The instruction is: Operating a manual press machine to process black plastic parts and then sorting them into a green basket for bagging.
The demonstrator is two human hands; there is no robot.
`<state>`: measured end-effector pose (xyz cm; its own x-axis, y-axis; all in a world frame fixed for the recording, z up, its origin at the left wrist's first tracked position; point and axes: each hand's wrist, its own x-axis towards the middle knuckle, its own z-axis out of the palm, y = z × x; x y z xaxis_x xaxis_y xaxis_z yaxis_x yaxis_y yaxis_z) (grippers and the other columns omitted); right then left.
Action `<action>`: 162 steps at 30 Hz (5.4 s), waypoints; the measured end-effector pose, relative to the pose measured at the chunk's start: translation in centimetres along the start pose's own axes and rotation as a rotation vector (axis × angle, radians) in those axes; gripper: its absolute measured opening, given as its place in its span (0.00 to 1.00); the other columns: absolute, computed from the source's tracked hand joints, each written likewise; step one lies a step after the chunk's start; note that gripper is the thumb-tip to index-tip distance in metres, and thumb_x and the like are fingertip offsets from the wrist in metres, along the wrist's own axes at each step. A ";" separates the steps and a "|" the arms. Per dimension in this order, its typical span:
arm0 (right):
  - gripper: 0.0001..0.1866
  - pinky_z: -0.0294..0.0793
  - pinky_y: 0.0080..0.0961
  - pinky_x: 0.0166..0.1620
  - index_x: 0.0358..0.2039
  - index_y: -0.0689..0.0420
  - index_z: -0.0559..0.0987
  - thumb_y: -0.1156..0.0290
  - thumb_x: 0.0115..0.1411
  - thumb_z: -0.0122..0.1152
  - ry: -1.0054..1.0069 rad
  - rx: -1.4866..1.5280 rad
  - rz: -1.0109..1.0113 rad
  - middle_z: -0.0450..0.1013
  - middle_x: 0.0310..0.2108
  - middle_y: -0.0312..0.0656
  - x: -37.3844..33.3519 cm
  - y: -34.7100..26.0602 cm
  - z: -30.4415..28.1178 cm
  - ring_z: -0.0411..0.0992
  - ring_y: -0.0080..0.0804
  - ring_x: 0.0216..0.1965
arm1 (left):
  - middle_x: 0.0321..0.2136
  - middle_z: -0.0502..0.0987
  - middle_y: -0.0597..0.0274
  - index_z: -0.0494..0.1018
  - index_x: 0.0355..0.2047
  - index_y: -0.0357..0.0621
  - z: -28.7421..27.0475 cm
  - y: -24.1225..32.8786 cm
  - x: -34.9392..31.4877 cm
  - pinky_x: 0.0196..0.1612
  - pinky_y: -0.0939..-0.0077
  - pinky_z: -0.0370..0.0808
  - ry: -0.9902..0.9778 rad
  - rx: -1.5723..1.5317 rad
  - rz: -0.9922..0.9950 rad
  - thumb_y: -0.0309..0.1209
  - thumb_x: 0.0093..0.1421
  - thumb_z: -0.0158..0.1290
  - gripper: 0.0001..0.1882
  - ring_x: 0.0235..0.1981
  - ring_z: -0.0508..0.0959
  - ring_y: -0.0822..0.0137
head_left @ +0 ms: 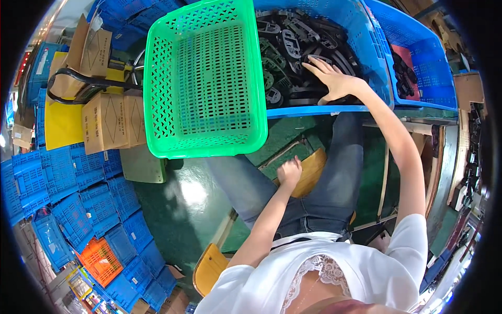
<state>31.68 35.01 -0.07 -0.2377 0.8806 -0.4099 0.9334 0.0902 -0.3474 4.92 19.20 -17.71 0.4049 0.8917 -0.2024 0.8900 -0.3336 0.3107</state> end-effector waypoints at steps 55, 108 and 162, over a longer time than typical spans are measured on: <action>0.16 0.70 0.38 0.30 0.20 0.61 0.75 0.59 0.40 0.58 0.456 -0.173 0.056 0.69 0.17 0.52 0.4 3.2 -1.2 0.70 0.49 0.24 | 0.09 0.72 0.56 0.70 0.06 0.48 -0.6 0.4 0.1 0.15 0.66 0.71 0.020 0.001 -0.034 0.39 0.56 0.39 0.24 0.10 0.73 0.59; 0.43 0.62 0.36 0.51 0.55 0.49 0.57 0.54 0.39 0.67 0.388 0.121 0.352 0.57 0.50 0.53 9.3 -1.2 1.4 0.60 0.50 0.50 | 0.10 0.72 0.56 0.71 0.07 0.47 -0.9 0.2 0.0 0.16 0.67 0.71 0.014 -0.016 -0.037 0.38 0.56 0.39 0.24 0.11 0.74 0.59; 0.18 0.63 0.28 0.44 0.36 0.64 0.72 0.68 0.45 0.57 0.165 0.643 0.441 0.71 0.34 0.47 8.4 2.8 1.4 0.67 0.35 0.39 | 0.11 0.73 0.56 0.71 0.09 0.46 -0.5 0.2 -0.1 0.17 0.67 0.72 0.013 -0.003 -0.030 0.38 0.55 0.40 0.21 0.13 0.74 0.58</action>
<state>31.88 41.99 -5.69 0.2073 0.8349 -0.5098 0.5823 -0.5241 -0.6215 4.96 19.20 -17.11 0.3752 0.9051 -0.2001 0.9013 -0.3057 0.3070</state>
